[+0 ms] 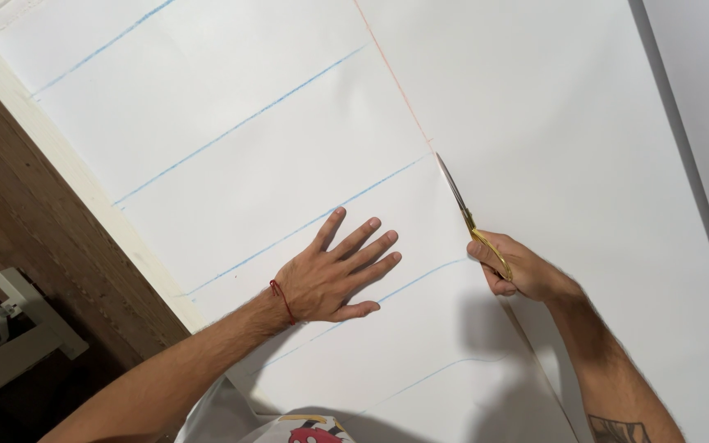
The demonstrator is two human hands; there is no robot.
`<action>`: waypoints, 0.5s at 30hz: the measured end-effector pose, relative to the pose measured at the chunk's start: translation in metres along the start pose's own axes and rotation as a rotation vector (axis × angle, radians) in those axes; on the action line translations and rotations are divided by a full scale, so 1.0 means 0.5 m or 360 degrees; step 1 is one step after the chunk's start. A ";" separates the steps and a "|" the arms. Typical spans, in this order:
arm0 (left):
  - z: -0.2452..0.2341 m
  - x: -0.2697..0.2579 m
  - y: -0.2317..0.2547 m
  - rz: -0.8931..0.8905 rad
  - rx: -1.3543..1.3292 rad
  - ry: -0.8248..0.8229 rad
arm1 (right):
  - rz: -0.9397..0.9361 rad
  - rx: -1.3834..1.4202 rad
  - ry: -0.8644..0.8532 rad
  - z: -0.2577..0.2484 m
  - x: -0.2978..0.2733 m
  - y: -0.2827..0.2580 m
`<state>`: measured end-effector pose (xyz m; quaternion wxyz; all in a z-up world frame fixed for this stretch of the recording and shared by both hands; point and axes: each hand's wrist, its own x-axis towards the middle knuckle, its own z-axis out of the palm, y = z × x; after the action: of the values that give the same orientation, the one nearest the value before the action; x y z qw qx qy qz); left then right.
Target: Cutting along pre-drawn lines on a large sheet of paper using scissors
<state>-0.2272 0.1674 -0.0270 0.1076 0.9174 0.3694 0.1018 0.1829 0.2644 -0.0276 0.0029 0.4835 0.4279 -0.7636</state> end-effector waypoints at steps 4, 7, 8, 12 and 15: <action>0.000 0.000 -0.001 0.0000 0.0002 -0.0016 | 0.0005 0.0001 0.0008 0.006 0.004 -0.025; -0.001 0.001 -0.001 -0.0009 -0.0007 -0.0025 | -0.0006 -0.0001 0.0004 0.007 0.012 -0.036; -0.001 0.000 -0.002 -0.0008 -0.0007 -0.0026 | -0.0006 -0.0001 0.0005 0.009 0.013 -0.042; 0.000 0.000 -0.002 -0.0006 -0.0014 -0.0021 | 0.0000 -0.0012 0.0011 0.016 0.016 -0.069; 0.001 0.000 -0.001 -0.0014 -0.0009 -0.0012 | 0.0004 0.0001 0.0010 0.014 0.026 -0.069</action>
<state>-0.2276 0.1677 -0.0278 0.1122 0.9158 0.3728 0.0990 0.1566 0.2872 -0.0133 0.0023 0.4863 0.4271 -0.7623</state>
